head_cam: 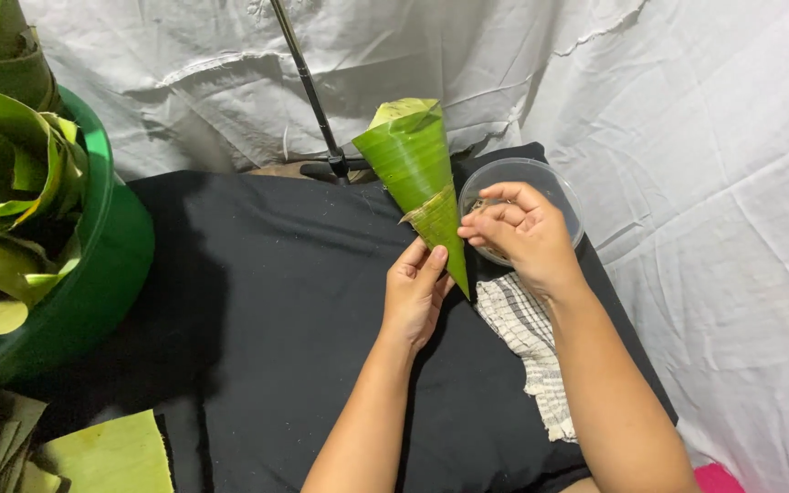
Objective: Cleaning banana leaves with a cloth and rolling them into cone shapes secured with toothpicks.
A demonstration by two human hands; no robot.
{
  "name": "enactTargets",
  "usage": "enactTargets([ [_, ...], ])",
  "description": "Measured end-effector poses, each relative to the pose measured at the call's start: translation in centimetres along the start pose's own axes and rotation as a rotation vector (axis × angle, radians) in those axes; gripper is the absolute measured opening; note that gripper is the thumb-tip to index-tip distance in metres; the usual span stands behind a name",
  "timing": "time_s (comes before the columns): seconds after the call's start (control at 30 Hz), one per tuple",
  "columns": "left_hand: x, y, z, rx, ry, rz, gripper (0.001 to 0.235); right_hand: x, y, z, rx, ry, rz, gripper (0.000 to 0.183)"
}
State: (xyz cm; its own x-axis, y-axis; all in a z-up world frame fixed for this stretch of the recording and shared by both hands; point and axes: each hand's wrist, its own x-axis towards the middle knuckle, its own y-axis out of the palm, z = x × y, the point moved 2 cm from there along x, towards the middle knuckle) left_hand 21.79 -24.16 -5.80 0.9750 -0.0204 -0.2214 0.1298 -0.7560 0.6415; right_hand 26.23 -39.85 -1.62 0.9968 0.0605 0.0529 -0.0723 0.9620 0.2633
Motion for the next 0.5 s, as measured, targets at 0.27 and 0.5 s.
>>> enactTargets([
  [0.27,-0.1,0.3,0.0,0.009,-0.003,0.004,0.056,-0.5,0.7,0.9,-0.027,-0.016,-0.006,0.043],
  [0.5,0.0,0.2,0.1,0.021,0.015,-0.005,0.057,-0.5,-0.4,0.3,-0.67,-0.454,0.0,0.013],
])
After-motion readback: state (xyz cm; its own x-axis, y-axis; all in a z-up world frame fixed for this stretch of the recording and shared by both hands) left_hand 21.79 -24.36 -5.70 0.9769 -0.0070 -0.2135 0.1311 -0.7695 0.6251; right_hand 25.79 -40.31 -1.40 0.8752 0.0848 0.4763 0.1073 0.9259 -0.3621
